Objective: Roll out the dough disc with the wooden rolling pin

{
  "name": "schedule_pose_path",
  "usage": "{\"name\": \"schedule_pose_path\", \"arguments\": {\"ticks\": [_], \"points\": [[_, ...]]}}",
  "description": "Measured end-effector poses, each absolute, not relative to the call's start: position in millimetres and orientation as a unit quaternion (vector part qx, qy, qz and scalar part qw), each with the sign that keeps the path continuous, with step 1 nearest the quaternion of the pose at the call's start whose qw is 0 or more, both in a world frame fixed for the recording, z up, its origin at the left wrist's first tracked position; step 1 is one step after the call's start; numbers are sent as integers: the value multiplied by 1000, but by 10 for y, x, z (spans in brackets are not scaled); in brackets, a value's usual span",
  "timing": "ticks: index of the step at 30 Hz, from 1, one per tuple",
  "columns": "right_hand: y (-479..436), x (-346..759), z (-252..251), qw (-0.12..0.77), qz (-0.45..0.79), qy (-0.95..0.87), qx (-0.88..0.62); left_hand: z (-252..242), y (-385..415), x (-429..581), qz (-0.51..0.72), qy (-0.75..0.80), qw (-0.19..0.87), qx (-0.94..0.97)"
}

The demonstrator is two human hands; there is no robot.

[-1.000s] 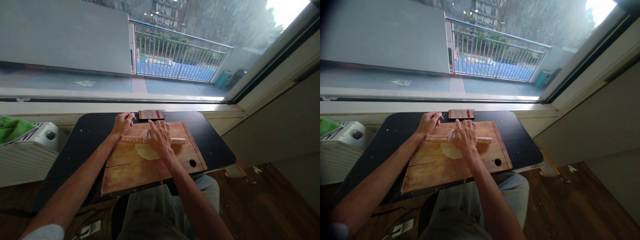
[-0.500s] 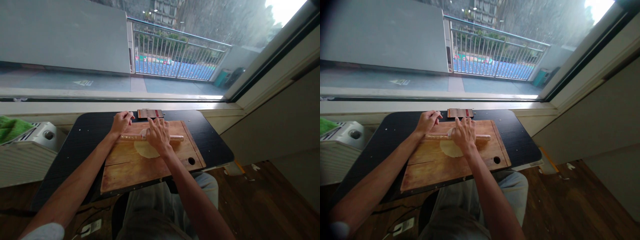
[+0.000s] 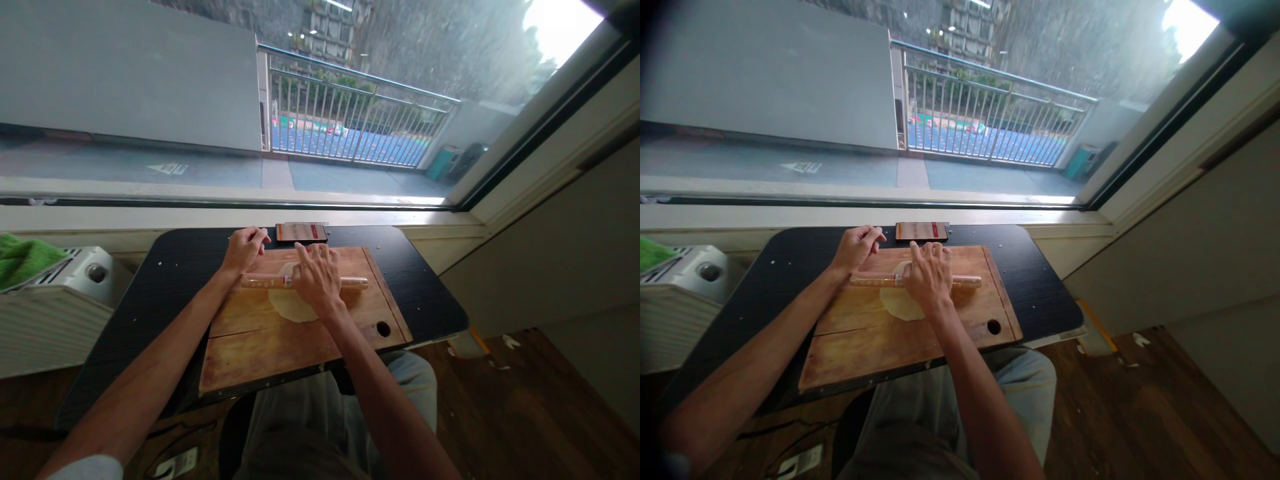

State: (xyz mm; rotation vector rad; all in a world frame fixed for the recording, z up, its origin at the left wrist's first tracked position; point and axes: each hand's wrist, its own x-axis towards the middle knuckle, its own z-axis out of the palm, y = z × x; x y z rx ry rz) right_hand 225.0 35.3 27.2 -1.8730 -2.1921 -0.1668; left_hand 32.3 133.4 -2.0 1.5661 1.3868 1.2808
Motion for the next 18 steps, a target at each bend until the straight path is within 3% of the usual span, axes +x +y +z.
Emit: {"name": "schedule_pose_path", "arguments": {"ticks": [18], "points": [[593, 2287, 289, 148, -49, -754, -639, -62, 1356, 293, 493, 521, 333, 612]]}}
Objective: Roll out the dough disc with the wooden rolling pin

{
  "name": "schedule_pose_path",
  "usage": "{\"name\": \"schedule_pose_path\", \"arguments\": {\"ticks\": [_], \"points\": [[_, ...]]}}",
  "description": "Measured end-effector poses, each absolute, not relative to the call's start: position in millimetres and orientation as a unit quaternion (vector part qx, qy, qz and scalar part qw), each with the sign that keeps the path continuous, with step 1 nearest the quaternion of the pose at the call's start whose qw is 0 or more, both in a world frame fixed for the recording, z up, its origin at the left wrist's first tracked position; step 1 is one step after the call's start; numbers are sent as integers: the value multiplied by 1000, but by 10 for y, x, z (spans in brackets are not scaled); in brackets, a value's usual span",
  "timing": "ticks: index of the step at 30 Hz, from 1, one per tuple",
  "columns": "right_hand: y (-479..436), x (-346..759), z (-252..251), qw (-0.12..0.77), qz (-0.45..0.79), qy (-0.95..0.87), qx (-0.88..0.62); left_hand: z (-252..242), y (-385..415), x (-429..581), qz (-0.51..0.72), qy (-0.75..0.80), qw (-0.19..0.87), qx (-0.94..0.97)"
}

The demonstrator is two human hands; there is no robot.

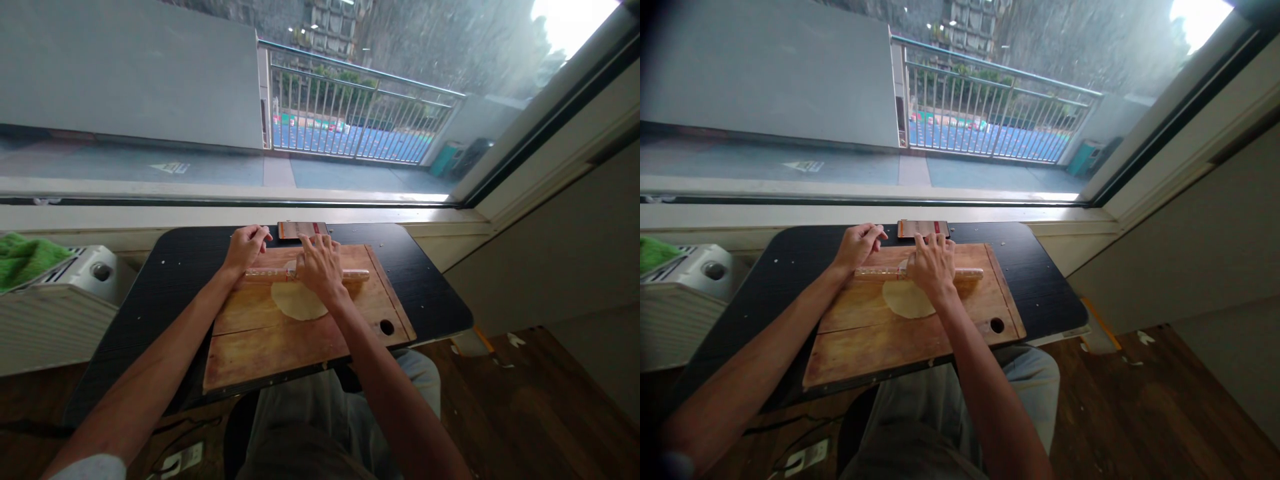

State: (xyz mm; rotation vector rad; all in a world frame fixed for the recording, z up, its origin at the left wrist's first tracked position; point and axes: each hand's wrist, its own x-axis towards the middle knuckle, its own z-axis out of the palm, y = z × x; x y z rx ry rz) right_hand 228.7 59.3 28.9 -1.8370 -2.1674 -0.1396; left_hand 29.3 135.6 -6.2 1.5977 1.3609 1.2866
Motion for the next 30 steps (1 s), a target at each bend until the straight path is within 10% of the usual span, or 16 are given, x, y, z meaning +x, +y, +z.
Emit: {"name": "schedule_pose_path", "arguments": {"ticks": [30], "points": [[12, 2255, 198, 155, -28, -735, -659, -48, 1320, 331, 494, 531, 333, 603]]}}
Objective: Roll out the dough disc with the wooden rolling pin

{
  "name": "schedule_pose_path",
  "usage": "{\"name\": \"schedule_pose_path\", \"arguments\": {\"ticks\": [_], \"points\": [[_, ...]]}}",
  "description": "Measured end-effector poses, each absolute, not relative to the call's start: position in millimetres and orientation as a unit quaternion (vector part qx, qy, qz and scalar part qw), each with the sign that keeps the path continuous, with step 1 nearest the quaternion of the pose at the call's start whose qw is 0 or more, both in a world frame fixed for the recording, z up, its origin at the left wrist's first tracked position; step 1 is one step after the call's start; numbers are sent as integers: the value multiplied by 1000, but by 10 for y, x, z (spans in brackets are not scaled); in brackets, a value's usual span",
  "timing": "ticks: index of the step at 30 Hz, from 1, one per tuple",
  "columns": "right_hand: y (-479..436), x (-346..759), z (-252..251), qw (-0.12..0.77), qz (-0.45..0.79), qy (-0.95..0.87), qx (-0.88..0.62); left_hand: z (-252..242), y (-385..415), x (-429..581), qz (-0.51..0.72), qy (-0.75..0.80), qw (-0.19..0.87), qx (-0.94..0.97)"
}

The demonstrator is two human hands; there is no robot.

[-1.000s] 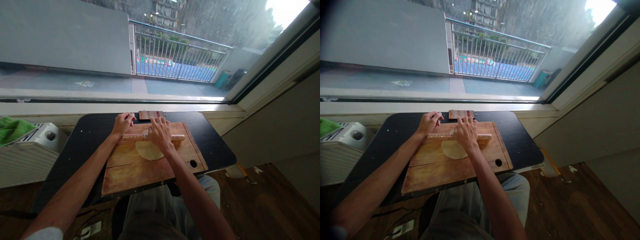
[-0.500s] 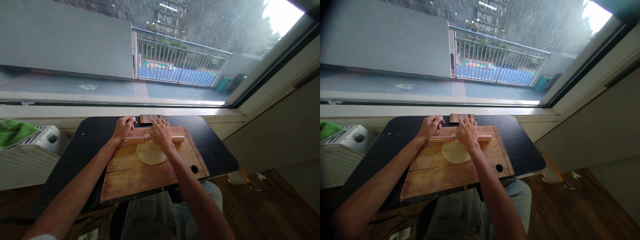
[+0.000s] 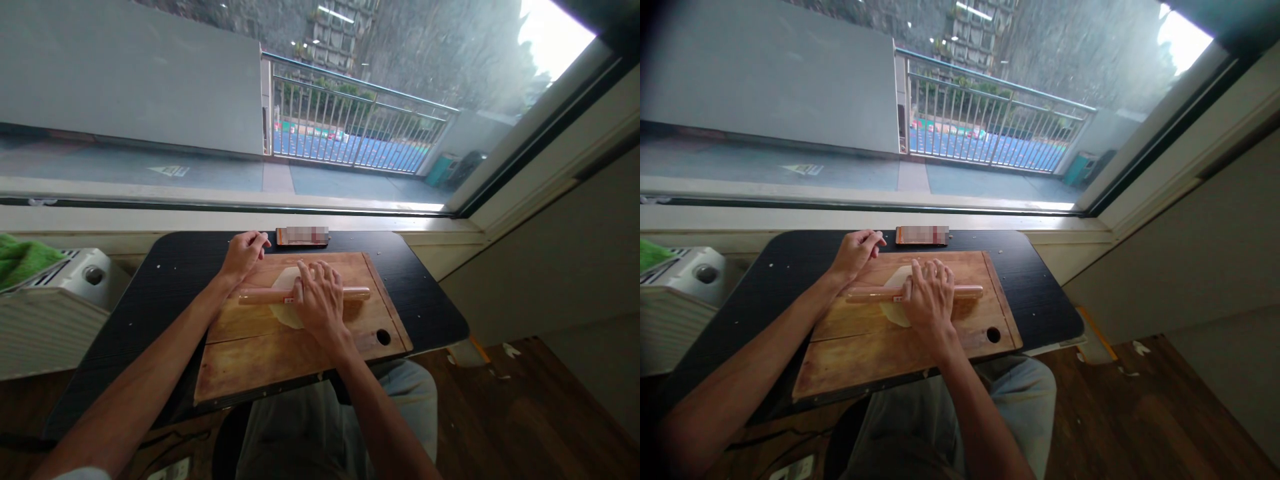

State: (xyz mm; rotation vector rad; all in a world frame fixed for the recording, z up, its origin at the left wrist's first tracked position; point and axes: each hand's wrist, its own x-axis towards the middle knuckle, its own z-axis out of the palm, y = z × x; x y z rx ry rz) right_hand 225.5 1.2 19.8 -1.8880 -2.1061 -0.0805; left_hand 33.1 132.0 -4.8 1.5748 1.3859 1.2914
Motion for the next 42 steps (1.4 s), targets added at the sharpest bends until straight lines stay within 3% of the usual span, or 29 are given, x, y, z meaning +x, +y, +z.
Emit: {"name": "schedule_pose_path", "arguments": {"ticks": [18, 35, 42], "points": [[602, 2225, 329, 135, -36, -702, -699, -34, 1331, 317, 497, 524, 364, 588], [-117, 2177, 103, 174, -28, -723, -669, -23, 1313, 345, 499, 530, 349, 591], [129, 2198, 160, 168, -40, -713, -679, -17, 1314, 337, 498, 531, 351, 588]]}}
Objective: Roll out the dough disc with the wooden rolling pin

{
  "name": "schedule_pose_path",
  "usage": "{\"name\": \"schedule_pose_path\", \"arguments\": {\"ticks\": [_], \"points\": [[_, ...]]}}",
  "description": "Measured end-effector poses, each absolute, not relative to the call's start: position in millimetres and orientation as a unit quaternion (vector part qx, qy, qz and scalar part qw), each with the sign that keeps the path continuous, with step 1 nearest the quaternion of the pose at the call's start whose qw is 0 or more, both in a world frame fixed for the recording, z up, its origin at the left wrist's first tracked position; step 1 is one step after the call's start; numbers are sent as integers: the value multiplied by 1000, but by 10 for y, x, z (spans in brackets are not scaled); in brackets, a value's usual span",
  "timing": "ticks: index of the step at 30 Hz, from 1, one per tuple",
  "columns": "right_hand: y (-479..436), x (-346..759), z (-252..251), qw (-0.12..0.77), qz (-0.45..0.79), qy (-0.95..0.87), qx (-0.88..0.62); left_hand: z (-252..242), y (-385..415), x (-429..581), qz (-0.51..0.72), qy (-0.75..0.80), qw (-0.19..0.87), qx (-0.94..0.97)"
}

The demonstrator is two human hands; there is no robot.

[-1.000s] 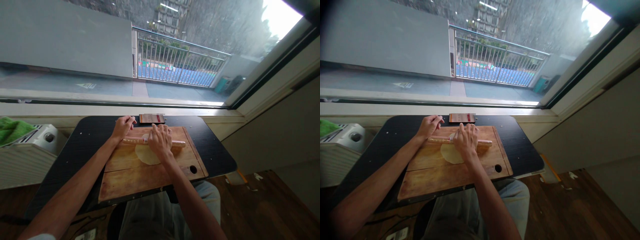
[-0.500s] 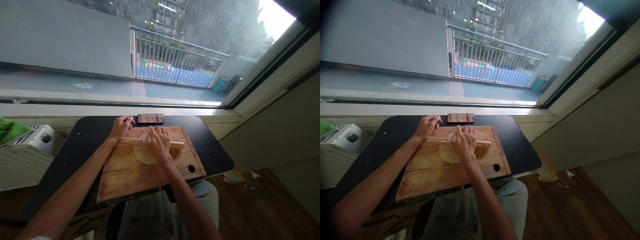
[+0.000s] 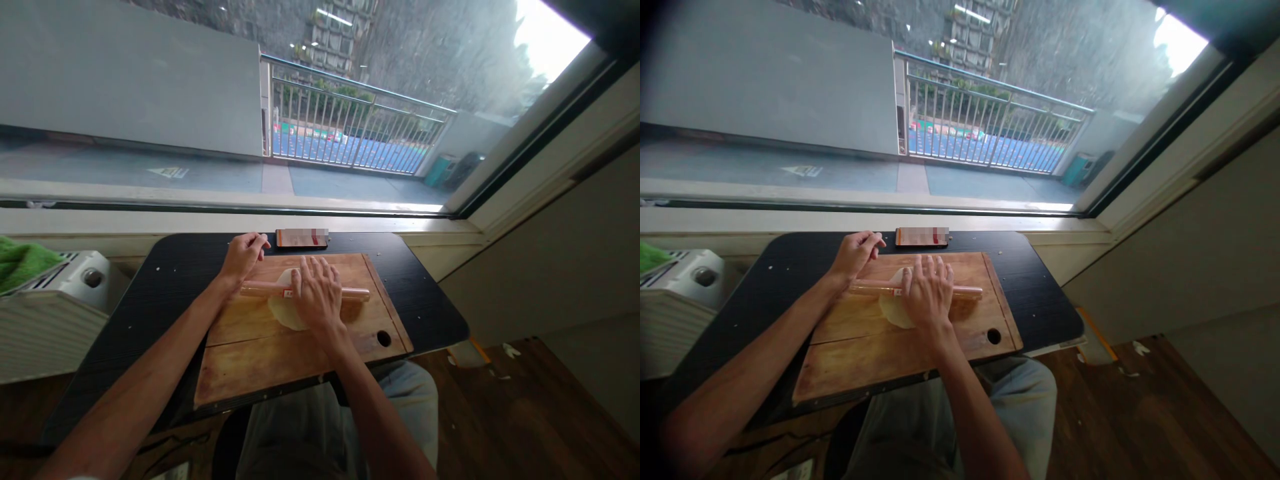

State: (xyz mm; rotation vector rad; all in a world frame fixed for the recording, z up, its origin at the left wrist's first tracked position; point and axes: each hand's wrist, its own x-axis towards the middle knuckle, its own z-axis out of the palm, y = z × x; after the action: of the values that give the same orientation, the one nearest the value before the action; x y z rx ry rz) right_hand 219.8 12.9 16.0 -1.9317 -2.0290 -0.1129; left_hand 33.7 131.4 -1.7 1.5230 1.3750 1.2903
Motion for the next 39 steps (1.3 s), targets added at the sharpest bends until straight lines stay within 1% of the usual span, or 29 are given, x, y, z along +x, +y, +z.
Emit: {"name": "schedule_pose_path", "arguments": {"ticks": [6, 11, 19, 24, 31, 39], "points": [[247, 2202, 221, 168, -38, -711, -682, -36, 1326, 332, 498, 525, 348, 596], [-19, 2179, 169, 169, -24, -716, -677, -80, 1330, 330, 503, 523, 347, 594], [-428, 2208, 54, 200, -29, -742, -639, -74, 1342, 329, 497, 523, 338, 605], [-281, 2233, 84, 205, -14, -746, -633, -90, 1350, 319, 494, 526, 335, 606], [-9, 2239, 186, 170, -3, -758, -630, -82, 1329, 328, 495, 525, 341, 602], [-305, 2201, 110, 211, -18, -751, -626, -75, 1339, 323, 495, 527, 334, 605]]}}
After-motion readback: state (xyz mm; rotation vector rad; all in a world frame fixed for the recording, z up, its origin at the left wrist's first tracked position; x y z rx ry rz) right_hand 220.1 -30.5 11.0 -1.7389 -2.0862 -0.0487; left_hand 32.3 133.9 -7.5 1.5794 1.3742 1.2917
